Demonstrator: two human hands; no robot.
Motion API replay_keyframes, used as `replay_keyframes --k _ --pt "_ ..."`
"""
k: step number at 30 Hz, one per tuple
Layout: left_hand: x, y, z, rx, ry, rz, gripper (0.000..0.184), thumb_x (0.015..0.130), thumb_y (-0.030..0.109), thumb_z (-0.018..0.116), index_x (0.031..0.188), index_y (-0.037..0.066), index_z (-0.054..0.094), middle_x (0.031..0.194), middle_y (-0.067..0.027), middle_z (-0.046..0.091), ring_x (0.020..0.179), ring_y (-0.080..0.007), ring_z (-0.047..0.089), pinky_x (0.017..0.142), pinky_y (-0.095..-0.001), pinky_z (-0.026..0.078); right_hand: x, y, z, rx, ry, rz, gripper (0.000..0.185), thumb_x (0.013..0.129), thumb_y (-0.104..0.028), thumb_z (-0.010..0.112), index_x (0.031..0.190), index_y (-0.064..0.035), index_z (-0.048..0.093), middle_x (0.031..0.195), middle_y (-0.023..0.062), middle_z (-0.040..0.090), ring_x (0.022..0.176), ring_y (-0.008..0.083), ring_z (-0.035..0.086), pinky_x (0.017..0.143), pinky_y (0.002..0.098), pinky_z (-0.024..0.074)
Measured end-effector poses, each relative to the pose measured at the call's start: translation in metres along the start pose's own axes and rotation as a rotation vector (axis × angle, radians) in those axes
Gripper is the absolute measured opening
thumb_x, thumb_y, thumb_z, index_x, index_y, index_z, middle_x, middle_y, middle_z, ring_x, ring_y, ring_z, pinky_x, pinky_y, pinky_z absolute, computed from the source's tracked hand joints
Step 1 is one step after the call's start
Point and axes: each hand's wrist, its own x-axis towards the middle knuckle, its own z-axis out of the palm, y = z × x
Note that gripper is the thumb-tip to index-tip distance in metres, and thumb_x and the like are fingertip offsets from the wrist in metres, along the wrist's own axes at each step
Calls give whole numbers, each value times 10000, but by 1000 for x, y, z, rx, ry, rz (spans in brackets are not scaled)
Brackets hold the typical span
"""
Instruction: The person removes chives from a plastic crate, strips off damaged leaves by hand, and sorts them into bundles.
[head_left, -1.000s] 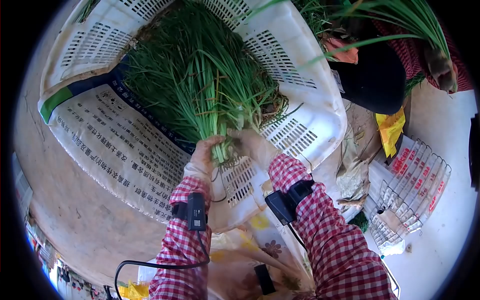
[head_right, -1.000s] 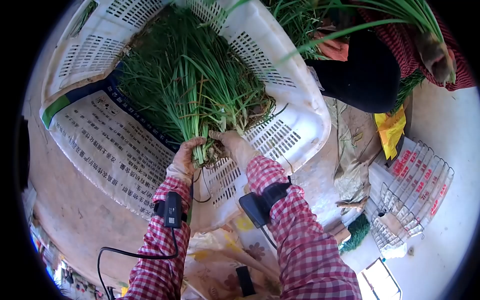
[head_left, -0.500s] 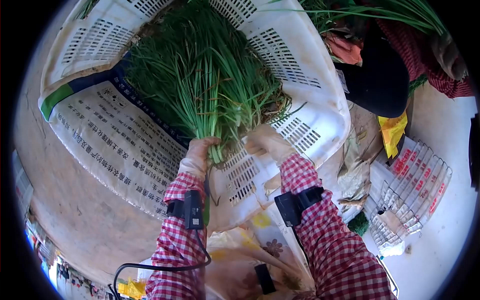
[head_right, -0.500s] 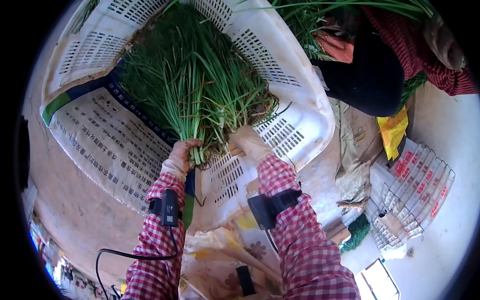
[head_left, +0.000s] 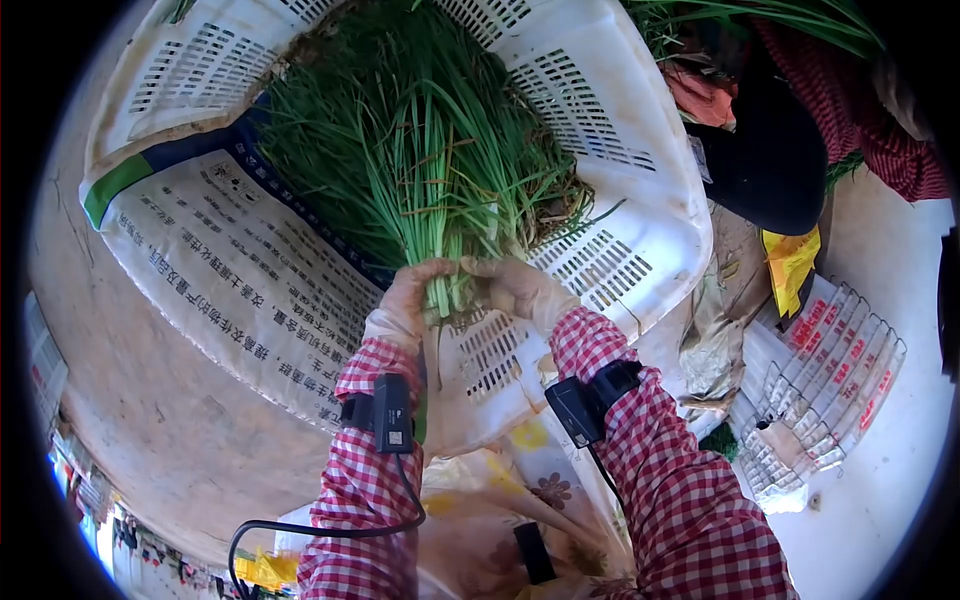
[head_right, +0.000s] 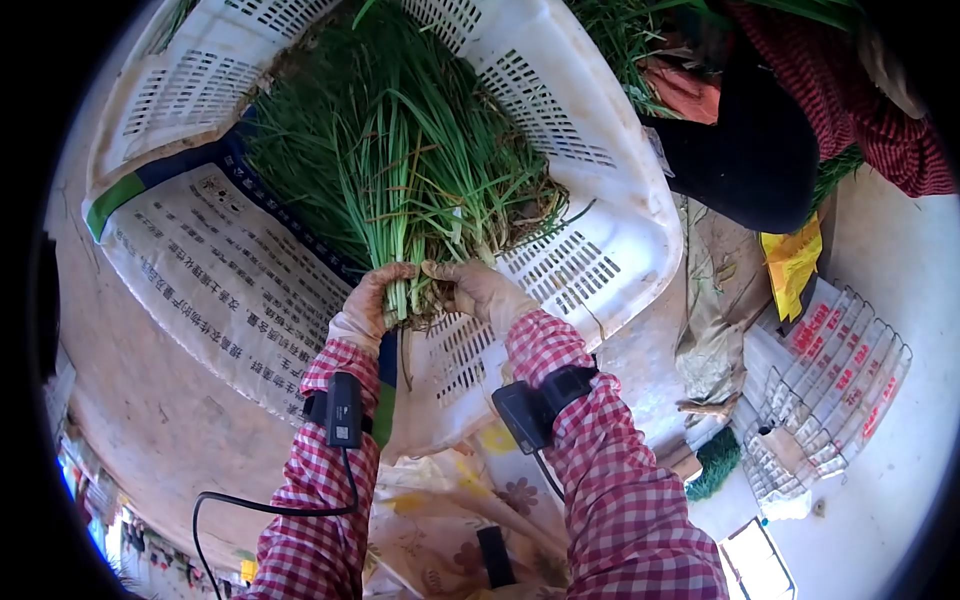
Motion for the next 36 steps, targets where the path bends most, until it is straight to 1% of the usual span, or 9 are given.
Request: replay_keyframes --k 3,6,13,16,19,24,33,34,36 --pt "4 0 -5 106 75 19 196 824 133 610 946 -20 622 862 -65 638 780 -166 627 718 -308 540 -2 -9 -4 -85 -39 44 203 802 -162 694 922 -21 610 816 62 616 689 157 576 654 314 504" --pt "4 -1 -10 -65 49 17 169 805 92 613 935 -15 623 858 -85 645 747 -184 638 689 -306 554 -16 -10 8 -58 -113 17 158 804 -123 679 911 -29 612 820 62 622 694 159 588 664 299 510" --pt "3 3 -6 -121 -7 -6 189 798 75 622 962 -17 617 877 -106 650 729 -199 651 673 -316 567 -19 -11 13 47 -143 17 258 797 -177 702 985 -35 595 865 47 634 780 152 615 676 314 526" --pt "6 4 -12 -81 7 -46 193 806 76 620 971 -23 619 896 -107 651 741 -197 652 680 -318 568 -21 -13 16 -21 -36 19 237 801 -209 703 943 -47 603 803 22 623 706 118 594 627 289 521" --pt "9 4 -8 -12 31 -68 217 806 72 622 992 -40 619 909 -101 653 762 -191 648 712 -315 558 -11 -8 8 -182 17 13 282 811 -262 695 972 -57 589 771 2 540 678 137 529 677 380 488" --pt "-1 6 16 62 109 9 254 781 53 638 1000 -75 624 889 -103 658 742 -181 637 736 -284 531 -18 -13 10 -156 80 1 235 831 -202 660 956 -13 601 791 38 583 643 121 532 512 245 434" --pt "2 2 18 151 309 49 164 731 20 662 868 -71 660 792 -105 656 617 -199 633 568 -310 541 -5 -11 1 -579 171 -8 197 805 -140 654 886 36 619 672 61 596 476 139 519 389 268 414" --pt "-4 6 24 196 325 48 149 748 40 648 857 -61 666 795 -102 657 644 -194 635 590 -301 535 1 -12 -1 -791 162 9 302 784 -187 665 957 54 608 775 144 637 620 243 613 519 337 486" --pt "-6 9 17 225 295 69 154 765 57 631 864 -55 666 806 -101 659 658 -191 634 609 -293 532 -7 -16 6 -1055 315 -40 364 771 -228 662 1000 48 598 889 200 634 787 310 621 673 368 491"
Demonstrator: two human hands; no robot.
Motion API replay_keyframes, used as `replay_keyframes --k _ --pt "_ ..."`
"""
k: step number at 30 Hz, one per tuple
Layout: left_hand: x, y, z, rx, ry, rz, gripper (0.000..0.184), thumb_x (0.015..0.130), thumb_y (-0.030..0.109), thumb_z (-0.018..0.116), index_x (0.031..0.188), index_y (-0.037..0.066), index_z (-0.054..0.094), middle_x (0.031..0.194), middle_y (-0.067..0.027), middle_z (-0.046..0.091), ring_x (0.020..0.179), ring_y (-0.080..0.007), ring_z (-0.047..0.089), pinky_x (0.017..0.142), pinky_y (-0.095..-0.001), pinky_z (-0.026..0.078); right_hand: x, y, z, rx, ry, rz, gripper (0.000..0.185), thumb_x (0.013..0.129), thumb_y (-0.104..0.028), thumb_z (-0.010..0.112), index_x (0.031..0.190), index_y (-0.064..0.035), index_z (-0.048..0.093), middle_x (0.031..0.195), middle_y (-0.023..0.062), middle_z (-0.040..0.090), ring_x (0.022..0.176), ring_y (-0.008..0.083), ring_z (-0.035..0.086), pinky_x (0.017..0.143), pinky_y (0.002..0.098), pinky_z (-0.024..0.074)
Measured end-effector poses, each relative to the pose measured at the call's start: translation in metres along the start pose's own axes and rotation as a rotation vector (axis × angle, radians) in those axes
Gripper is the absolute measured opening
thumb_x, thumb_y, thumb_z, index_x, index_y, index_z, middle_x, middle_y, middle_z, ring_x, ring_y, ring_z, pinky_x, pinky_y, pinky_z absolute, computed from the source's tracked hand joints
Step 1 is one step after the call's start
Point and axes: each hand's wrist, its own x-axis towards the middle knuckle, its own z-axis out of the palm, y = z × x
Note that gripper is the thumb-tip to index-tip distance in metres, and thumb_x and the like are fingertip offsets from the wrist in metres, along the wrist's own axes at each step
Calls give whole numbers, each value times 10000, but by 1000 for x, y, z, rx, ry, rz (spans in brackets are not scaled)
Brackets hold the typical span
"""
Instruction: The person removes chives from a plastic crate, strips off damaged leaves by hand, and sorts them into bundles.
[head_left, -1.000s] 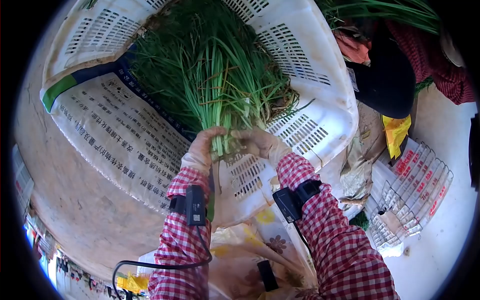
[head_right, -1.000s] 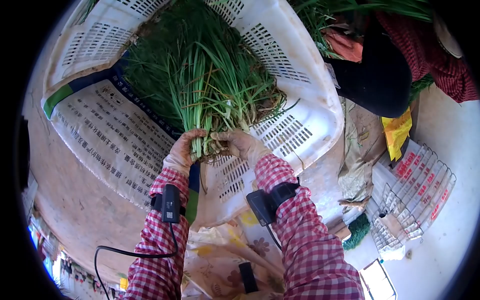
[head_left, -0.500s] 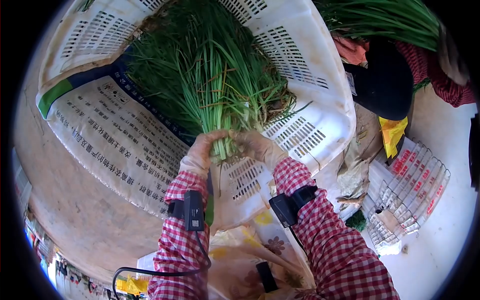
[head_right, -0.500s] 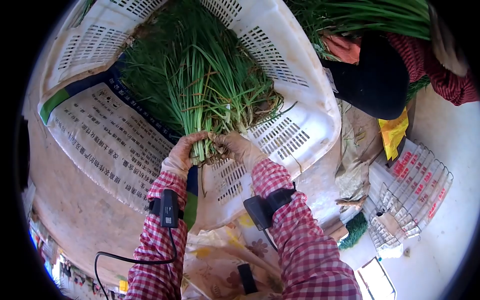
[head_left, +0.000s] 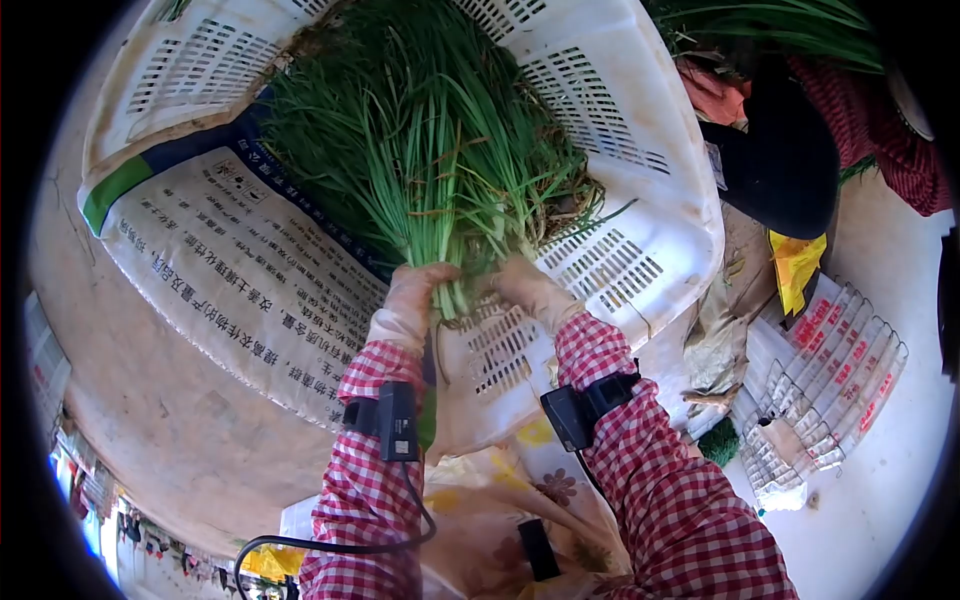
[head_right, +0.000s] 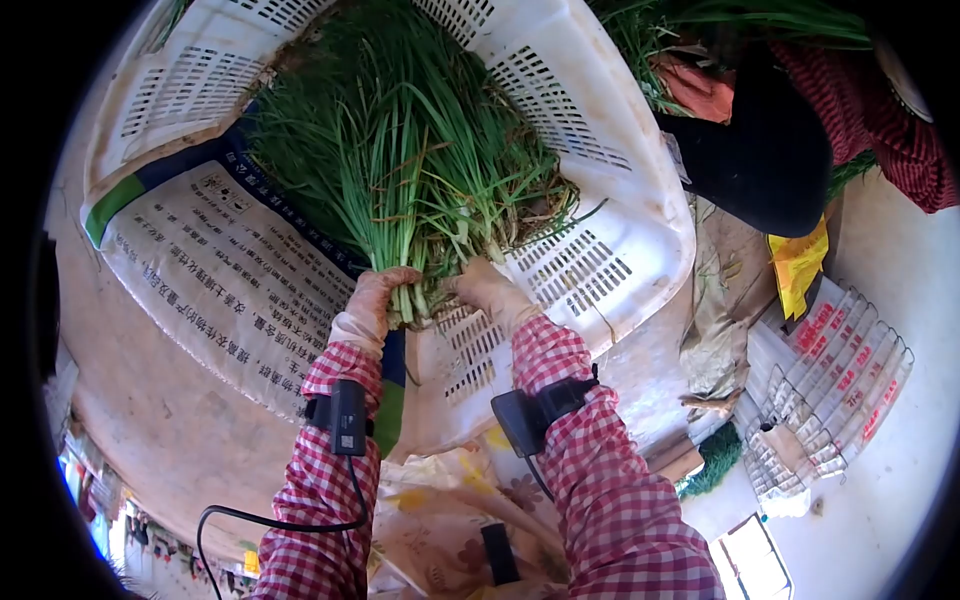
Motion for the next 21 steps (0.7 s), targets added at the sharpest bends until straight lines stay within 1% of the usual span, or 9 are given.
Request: replay_keyframes --k 1,2,3,6,11,13,17,18,21 --pt "2 -1 -7 12 -17 11 157 773 66 623 868 -52 667 811 -101 660 665 -190 633 619 -290 530 -7 -5 -1 -131 82 0 395 765 -248 660 1022 44 593 946 228 633 871 344 625 750 383 493" --pt "11 -5 -22 110 -83 110 176 796 84 601 895 -49 661 820 -97 662 685 -183 630 644 -282 524 9 9 -1 -156 67 26 439 752 -279 646 1046 41 580 1074 268 586 1053 383 547 906 377 425" --pt "1 11 -15 45 -34 -14 171 797 73 599 913 -42 648 797 -92 657 644 -182 628 603 -285 530 9 9 -2 -219 88 -5 426 764 -263 626 1057 42 572 1072 270 585 1048 386 550 901 386 428" --pt "-21 30 -21 -118 -107 -51 157 803 83 612 907 -34 627 761 -85 647 572 -182 625 505 -280 539 1 5 4 -361 135 -58 384 799 -214 565 1083 44 550 1068 278 583 1032 394 556 891 410 437" --pt "-26 24 -30 -168 -123 -76 177 808 78 613 942 -37 614 774 -100 649 605 -184 635 521 -298 556 -5 -3 14 -453 197 -15 308 835 -123 467 1085 43 535 1054 291 583 1005 389 579 877 429 454" --pt "-31 22 -21 -219 -70 -41 181 806 72 611 949 -39 610 787 -109 649 621 -186 640 521 -300 557 3 6 14 -499 244 3 291 834 -102 461 1069 49 541 1039 290 591 984 384 592 857 422 470" --pt "-55 28 -29 -279 -97 -40 244 801 127 628 982 -35 597 811 -134 643 653 -215 647 528 -313 566 36 37 -10 -564 289 -24 283 833 -76 449 1059 66 542 1012 272 611 951 379 612 825 414 493" --pt "-55 25 -37 -330 -160 -26 261 803 145 619 990 -34 592 814 -148 641 659 -225 650 526 -319 572 38 39 -10 -580 386 -25 264 835 -85 457 1026 63 564 989 256 625 927 369 624 792 407 506" --pt "-53 12 -43 -443 -240 -26 252 809 143 602 987 -35 591 818 -160 640 664 -224 651 528 -323 578 44 51 -4 -656 431 -94 249 834 -89 462 991 47 599 980 254 629 919 350 632 772 407 512"
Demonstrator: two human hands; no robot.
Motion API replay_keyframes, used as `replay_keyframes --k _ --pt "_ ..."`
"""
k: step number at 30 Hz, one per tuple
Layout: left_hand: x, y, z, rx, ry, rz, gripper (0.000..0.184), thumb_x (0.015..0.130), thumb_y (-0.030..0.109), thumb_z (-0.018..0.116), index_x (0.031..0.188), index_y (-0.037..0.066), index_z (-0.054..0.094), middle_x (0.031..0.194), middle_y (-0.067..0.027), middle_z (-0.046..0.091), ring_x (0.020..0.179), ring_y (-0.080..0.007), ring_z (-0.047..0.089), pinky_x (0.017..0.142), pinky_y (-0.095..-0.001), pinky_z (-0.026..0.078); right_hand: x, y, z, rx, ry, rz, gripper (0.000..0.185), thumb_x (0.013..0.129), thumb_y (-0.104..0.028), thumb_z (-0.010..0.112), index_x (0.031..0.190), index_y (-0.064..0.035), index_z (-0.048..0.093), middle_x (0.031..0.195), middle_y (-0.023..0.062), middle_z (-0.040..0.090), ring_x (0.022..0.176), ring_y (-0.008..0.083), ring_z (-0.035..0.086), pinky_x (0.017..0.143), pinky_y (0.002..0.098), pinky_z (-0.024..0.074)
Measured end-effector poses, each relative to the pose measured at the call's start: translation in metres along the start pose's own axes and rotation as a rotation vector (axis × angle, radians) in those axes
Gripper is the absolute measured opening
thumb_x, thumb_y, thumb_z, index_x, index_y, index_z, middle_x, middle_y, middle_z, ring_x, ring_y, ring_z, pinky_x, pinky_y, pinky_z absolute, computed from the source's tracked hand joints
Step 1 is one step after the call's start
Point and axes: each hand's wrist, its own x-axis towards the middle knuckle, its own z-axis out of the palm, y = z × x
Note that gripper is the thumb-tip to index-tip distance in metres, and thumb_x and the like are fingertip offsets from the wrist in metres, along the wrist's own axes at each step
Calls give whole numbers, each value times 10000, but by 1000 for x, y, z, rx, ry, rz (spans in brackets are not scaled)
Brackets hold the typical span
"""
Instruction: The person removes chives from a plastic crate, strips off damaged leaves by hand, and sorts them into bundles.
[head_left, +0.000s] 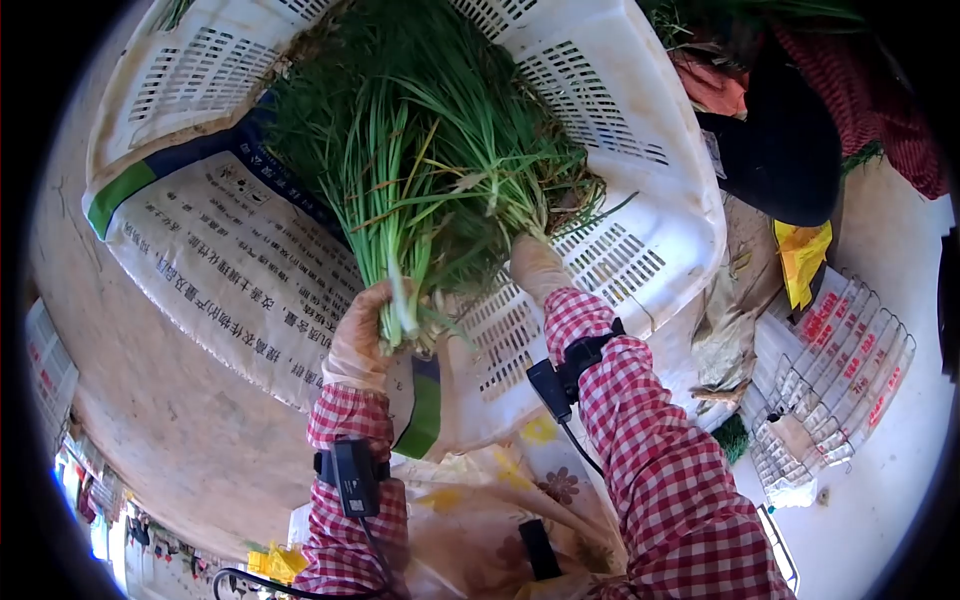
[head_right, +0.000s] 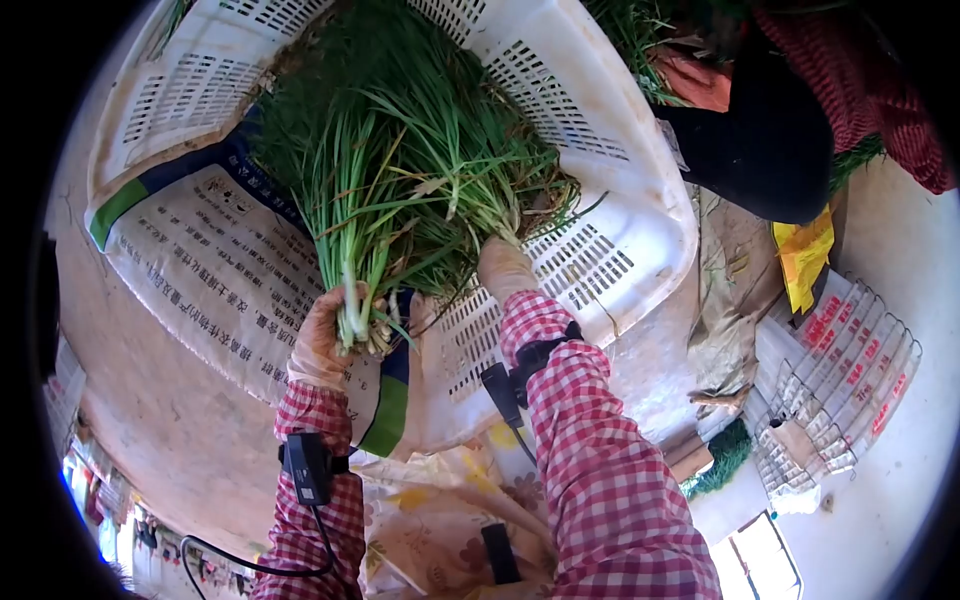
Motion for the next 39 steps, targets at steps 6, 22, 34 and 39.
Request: replay_keyframes --k 6,22,34,39 --pt "20 -15 -3 267 159 -16 138 810 83 586 891 -15 637 789 -93 654 636 -173 637 562 -282 551 -46 -38 -102 -124 -341 -7 428 844 -297 520 1063 65 579 926 253 631 837 377 631 743 426 490" --pt "34 -42 5 295 88 -36 205 823 110 626 982 -19 626 916 -108 669 848 -187 632 851 -307 489 -138 -108 -43 81 173 -428 144 750 -123 536 801 8 570 682 184 592 642 339 614 555 415 486" --pt "37 -43 -6 174 -11 -67 130 850 87 553 903 -30 577 729 -109 615 624 -200 607 590 -305 534 -26 -29 -116 893 -113 318 384 795 -271 638 957 75 598 811 128 645 691 216 635 634 336 495" --pt "30 -42 0 88 -10 -38 140 834 72 564 911 -46 575 738 -118 600 632 -207 598 598 -309 522 27 -45 -63 842 -32 306 316 743 -221 723 930 19 639 739 94 632 573 134 557 520 259 432"
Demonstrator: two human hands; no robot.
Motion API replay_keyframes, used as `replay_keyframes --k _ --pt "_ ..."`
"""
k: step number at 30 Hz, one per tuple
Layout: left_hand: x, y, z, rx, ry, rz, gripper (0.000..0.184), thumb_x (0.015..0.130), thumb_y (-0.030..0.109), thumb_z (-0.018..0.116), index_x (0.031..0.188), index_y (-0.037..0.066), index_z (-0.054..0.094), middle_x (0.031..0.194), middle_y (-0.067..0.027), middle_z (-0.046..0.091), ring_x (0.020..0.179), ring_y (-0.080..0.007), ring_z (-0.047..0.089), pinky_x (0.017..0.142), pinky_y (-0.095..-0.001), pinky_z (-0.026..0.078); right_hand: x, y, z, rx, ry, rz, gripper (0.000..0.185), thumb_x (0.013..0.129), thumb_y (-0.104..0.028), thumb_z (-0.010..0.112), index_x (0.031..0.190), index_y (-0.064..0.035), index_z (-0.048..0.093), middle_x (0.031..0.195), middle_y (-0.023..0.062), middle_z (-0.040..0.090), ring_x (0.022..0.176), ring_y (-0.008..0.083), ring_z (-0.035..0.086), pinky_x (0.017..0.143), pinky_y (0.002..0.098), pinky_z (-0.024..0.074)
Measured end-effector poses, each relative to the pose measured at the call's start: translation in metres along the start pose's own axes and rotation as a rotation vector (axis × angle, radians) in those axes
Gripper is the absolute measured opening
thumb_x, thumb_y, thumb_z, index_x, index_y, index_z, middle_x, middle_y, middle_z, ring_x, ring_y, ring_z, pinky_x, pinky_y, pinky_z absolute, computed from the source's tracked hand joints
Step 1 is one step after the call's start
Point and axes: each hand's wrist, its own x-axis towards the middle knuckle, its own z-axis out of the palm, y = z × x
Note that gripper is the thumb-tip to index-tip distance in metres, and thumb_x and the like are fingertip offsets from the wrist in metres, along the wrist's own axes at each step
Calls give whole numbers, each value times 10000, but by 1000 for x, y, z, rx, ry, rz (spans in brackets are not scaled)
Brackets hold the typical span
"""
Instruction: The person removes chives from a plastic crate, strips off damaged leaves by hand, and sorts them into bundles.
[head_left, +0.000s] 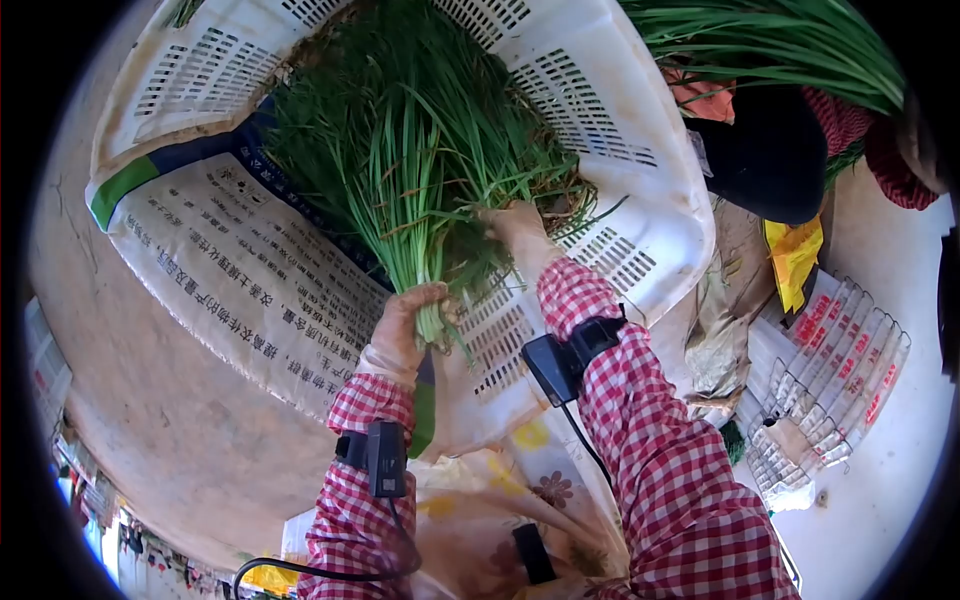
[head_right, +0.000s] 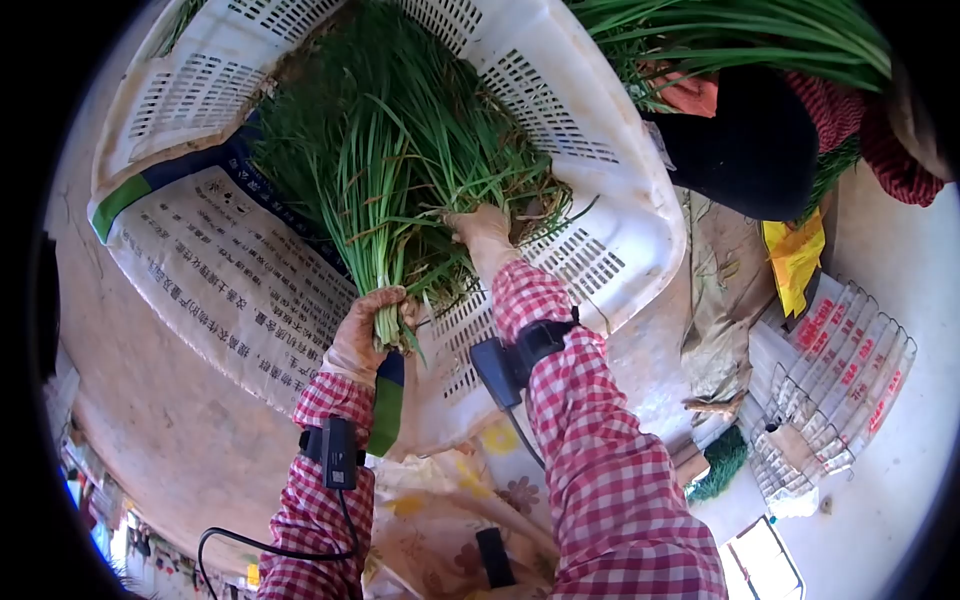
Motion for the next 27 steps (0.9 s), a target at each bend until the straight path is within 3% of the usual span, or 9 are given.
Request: replay_keyframes --k 6,9,10,15,17,20,23,24,27 --pt "9 -4 -12 -3 26 31 147 825 72 571 917 -42 582 743 -128 594 658 -214 585 602 -318 511 -27 -21 -55 -165 307 -433 260 814 -255 599 943 -41 669 814 199 651 757 327 637 681 408 481" --pt "5 -3 -3 -110 102 37 146 819 81 577 914 -29 590 748 -126 597 658 -217 584 605 -321 511 -18 -11 -77 -575 550 -252 321 849 -294 542 984 -20 641 892 229 640 853 390 614 745 425 485" --pt "-6 5 19 -177 239 55 149 814 87 581 911 -26 593 755 -126 602 660 -227 587 598 -328 511 -8 2 -82 -740 426 -237 352 853 -300 536 1031 -6 613 889 230 640 849 377 620 746 419 488" --pt "5 -1 -15 -171 9 78 170 817 94 574 924 -37 589 755 -130 597 674 -257 588 620 -358 523 -26 -10 -52 -961 140 -80 666 837 -385 557 1299 56 368 1125 250 572 1054 320 569 823 445 472" --pt "1 2 -7 -141 -17 65 173 819 96 571 927 -39 588 755 -131 595 664 -257 583 617 -361 521 -67 -40 -24 -1202 116 -300 908 803 -452 587 1400 47 120 1383 254 337 1287 347 338 965 538 347" --pt "4 -1 -5 -205 18 49 161 815 79 573 922 -40 587 750 -131 594 625 -254 579 600 -367 524 -40 -21 23 -1353 39 -356 1013 748 -441 641 1428 7 38 1479 239 105 1365 394 125 1053 610 101" --pt "-1 4 2 -170 58 29 154 815 86 590 922 -25 592 729 -119 601 609 -238 590 584 -347 534 17 39 74 -1345 630 -781 1164 657 -425 706 1422 14 -55 1484 249 57 1378 382 83 1069 592 65" --pt "-1 5 2 -154 69 41 153 816 90 593 922 -20 593 727 -115 603 607 -232 593 577 -339 535 -12 9 51 -1266 136 -681 1142 666 -408 694 1425 13 -48 1487 245 31 1382 384 60 1062 607 24" --pt "-3 9 5 -187 89 39 151 819 99 594 930 -4 589 734 -104 611 607 -215 604 561 -311 537 -11 31 36 -1262 -62 -682 1057 751 -443 639 1428 6 -37 1489 229 59 1386 379 25 1085 560 16"
